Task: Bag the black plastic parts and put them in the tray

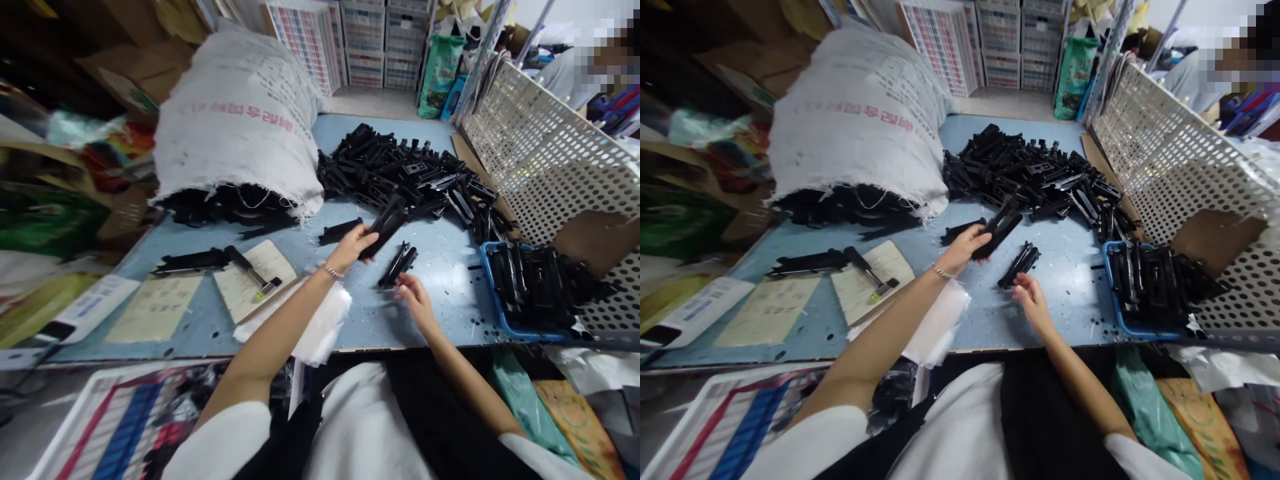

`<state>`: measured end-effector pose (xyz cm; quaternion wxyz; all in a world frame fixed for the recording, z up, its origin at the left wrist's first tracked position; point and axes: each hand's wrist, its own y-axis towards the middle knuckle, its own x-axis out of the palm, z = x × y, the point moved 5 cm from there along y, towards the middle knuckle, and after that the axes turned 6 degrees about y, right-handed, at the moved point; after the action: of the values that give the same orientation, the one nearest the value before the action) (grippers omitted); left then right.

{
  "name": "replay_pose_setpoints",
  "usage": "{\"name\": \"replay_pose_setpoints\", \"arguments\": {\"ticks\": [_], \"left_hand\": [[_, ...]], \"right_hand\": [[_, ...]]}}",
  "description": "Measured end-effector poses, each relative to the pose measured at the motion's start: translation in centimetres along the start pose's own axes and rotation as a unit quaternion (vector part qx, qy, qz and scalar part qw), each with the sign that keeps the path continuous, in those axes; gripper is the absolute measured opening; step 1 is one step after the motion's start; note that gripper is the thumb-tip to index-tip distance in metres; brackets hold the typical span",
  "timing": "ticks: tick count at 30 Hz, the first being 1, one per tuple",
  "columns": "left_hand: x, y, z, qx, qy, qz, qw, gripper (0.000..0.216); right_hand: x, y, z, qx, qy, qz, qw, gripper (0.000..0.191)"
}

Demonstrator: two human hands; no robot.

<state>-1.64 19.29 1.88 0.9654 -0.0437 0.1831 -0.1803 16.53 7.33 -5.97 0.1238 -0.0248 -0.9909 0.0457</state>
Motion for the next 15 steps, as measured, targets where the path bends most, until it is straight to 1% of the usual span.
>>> {"name": "replay_pose_setpoints", "arguments": {"ticks": [1, 2, 3, 4, 5, 6, 7, 9, 10, 11, 12, 15], "left_hand": [[2.2, -2.2, -0.3, -0.029, -0.127, -0.096, 0.987, 0.053], [4.5, -4.5, -0.4, -0.061, -0.230, -0.193, 0.952, 0.059], [6.6, -6.9, -0.5, -0.094, -0.306, -0.272, 0.907, 0.065], [8.4, -9.0, -0.7, -0.122, -0.359, -0.323, 0.867, 0.069], [9.6, -10.6, -0.9, -0.140, -0.393, -0.337, 0.844, 0.072], [10.3, -11.7, -1.1, -0.144, -0.411, -0.317, 0.843, 0.073], [10.5, -12.3, -1.5, -0.135, -0.410, -0.275, 0.859, 0.073], [10.1, -12.8, -2.0, -0.104, -0.352, -0.174, 0.914, 0.069], [9.8, -12.9, -2.2, -0.093, -0.312, -0.136, 0.936, 0.067], [9.5, -12.9, -2.3, -0.089, -0.281, -0.110, 0.949, 0.065], [9.3, -13.0, -2.4, -0.092, -0.266, -0.097, 0.955, 0.064], [9.2, -13.3, -2.2, -0.107, -0.281, -0.083, 0.950, 0.069]], "right_hand": [[-0.2, 0.1, -1.4, -0.033, 0.026, 0.004, 0.999, 0.059], [-0.3, 0.1, -2.8, -0.062, 0.052, -0.002, 0.997, 0.066], [-0.1, 0.1, -4.1, -0.082, 0.074, -0.020, 0.994, 0.072], [0.2, 0.1, -5.1, -0.090, 0.086, -0.046, 0.991, 0.076], [0.7, -0.1, -5.9, -0.087, 0.086, -0.072, 0.990, 0.079], [1.2, -0.3, -6.5, -0.081, 0.070, -0.091, 0.990, 0.080], [1.6, -0.5, -6.9, -0.074, 0.042, -0.101, 0.991, 0.080], [2.3, -1.0, -7.3, -0.075, -0.045, -0.108, 0.990, 0.081], [2.6, -1.3, -7.4, -0.083, -0.093, -0.105, 0.987, 0.078], [2.7, -1.5, -7.5, -0.097, -0.135, -0.097, 0.981, 0.074], [2.6, -1.7, -7.7, -0.114, -0.169, -0.080, 0.976, 0.069], [1.9, -1.8, -8.3, -0.149, -0.240, 0.000, 0.959, 0.048]]}}
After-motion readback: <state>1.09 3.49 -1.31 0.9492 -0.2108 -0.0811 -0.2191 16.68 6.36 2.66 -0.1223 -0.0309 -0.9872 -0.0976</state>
